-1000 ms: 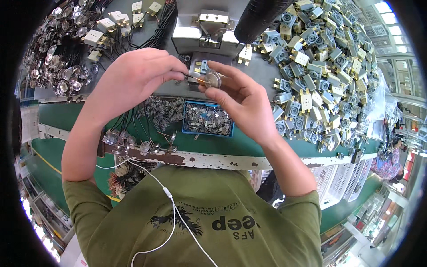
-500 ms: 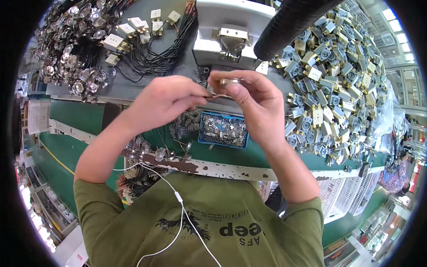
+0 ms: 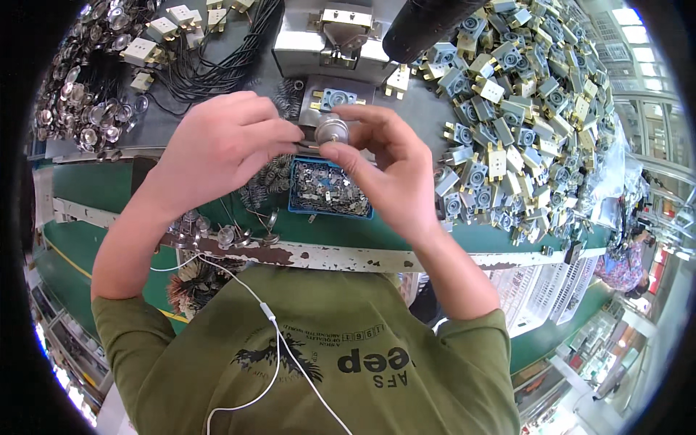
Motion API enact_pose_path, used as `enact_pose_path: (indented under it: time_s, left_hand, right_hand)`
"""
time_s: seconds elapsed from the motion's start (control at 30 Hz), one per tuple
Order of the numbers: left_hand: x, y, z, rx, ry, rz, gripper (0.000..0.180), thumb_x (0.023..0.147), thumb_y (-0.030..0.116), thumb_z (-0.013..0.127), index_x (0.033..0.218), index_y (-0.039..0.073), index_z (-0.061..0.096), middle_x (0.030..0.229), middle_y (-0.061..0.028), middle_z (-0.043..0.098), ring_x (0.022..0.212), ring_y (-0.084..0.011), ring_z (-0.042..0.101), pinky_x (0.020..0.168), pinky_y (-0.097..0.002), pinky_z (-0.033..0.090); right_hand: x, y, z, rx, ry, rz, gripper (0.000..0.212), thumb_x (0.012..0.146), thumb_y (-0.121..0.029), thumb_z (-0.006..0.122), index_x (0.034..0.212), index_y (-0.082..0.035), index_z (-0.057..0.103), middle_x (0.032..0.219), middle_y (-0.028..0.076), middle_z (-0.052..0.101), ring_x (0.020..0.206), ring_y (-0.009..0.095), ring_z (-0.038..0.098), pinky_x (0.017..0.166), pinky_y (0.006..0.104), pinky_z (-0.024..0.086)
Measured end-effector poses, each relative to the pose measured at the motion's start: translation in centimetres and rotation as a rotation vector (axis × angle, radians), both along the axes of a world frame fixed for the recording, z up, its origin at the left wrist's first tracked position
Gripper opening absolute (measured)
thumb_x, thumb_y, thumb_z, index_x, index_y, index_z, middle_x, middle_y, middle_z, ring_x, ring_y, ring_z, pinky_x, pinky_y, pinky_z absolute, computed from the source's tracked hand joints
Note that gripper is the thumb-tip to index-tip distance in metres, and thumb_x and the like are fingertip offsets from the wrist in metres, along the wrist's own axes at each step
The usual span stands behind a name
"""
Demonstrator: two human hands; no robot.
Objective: Assembling electronic components using a pneumatic screwdriver at a factory workstation.
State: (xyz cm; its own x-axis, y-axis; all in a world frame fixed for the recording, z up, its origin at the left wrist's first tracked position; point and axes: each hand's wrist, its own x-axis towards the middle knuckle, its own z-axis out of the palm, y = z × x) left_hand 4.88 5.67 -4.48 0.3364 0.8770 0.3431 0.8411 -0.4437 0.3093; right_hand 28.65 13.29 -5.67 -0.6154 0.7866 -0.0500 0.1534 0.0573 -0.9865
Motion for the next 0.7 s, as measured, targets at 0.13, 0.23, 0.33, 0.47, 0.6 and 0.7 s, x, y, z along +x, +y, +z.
enact_pose_path:
  time_s: [0.13, 0.23, 0.33, 0.47, 0.6, 0.7]
  left_hand:
    - [0.1, 0.0, 0.0, 0.003, 0.019, 0.027, 0.018, 0.089, 0.026, 0.074, 0.092, 0.012, 0.063, 0.078, -0.0010, 0.058, 0.083, -0.0202, 0.064, 0.072, -0.0344, 0.051]
    - [0.1, 0.4, 0.0, 0.035, 0.099, -0.038, 0.023, 0.088, 0.029, 0.074, 0.091, 0.010, 0.060, 0.079, -0.0016, 0.060, 0.083, -0.0202, 0.064, 0.074, -0.0345, 0.051]
    - [0.3, 0.4, -0.2, 0.027, 0.154, -0.058, 0.027, 0.088, 0.031, 0.073, 0.089, 0.010, 0.056, 0.079, -0.0018, 0.060, 0.083, -0.0207, 0.064, 0.074, -0.0352, 0.050]
    - [0.1, -0.7, -0.2, -0.045, 0.145, -0.050, 0.022, 0.089, 0.029, 0.072, 0.099, 0.011, 0.063, 0.079, -0.0014, 0.060, 0.083, -0.0200, 0.064, 0.072, -0.0353, 0.049]
    - [0.1, -1.4, 0.4, -0.236, 0.226, -0.150, 0.031, 0.091, 0.026, 0.070, 0.121, 0.020, 0.070, 0.078, -0.0001, 0.060, 0.082, -0.0184, 0.064, 0.074, -0.0342, 0.047]
    - [0.4, -1.7, 0.0, -0.254, 0.202, -0.179, 0.034, 0.091, 0.024, 0.071, 0.125, 0.022, 0.073, 0.077, 0.0011, 0.060, 0.082, -0.0182, 0.064, 0.078, -0.0338, 0.046]
  right_hand:
    - [-0.5, 0.9, 0.2, 0.088, -0.016, 0.126, 0.039, 0.094, -0.003, 0.075, 0.132, -0.001, 0.067, 0.107, 0.011, 0.075, 0.099, 0.012, 0.068, 0.087, 0.0271, 0.054]
    - [-1.1, 2.4, 2.1, 0.224, -0.272, 0.421, 0.033, 0.094, -0.006, 0.075, 0.126, -0.002, 0.070, 0.107, 0.011, 0.076, 0.097, 0.014, 0.068, 0.087, 0.0303, 0.054]
    - [-1.6, 3.2, 2.0, 0.192, -0.329, 0.481, 0.032, 0.093, -0.009, 0.076, 0.123, -0.002, 0.071, 0.110, 0.010, 0.077, 0.095, 0.016, 0.069, 0.088, 0.0329, 0.053]
    - [-0.4, 2.3, 1.4, 0.362, -0.319, 0.366, 0.032, 0.091, -0.007, 0.076, 0.122, -0.003, 0.073, 0.112, 0.012, 0.076, 0.098, 0.022, 0.071, 0.091, 0.0352, 0.054]
    - [0.5, 2.7, -1.5, 0.795, -0.389, 0.117, 0.052, 0.088, -0.009, 0.078, 0.137, -0.008, 0.064, 0.122, 0.015, 0.069, 0.113, 0.033, 0.067, 0.097, 0.0402, 0.053]
    - [0.2, 3.0, -2.2, 0.887, -0.451, 0.091, 0.068, 0.085, -0.010, 0.080, 0.148, -0.011, 0.054, 0.130, 0.017, 0.064, 0.119, 0.037, 0.062, 0.101, 0.0438, 0.051]
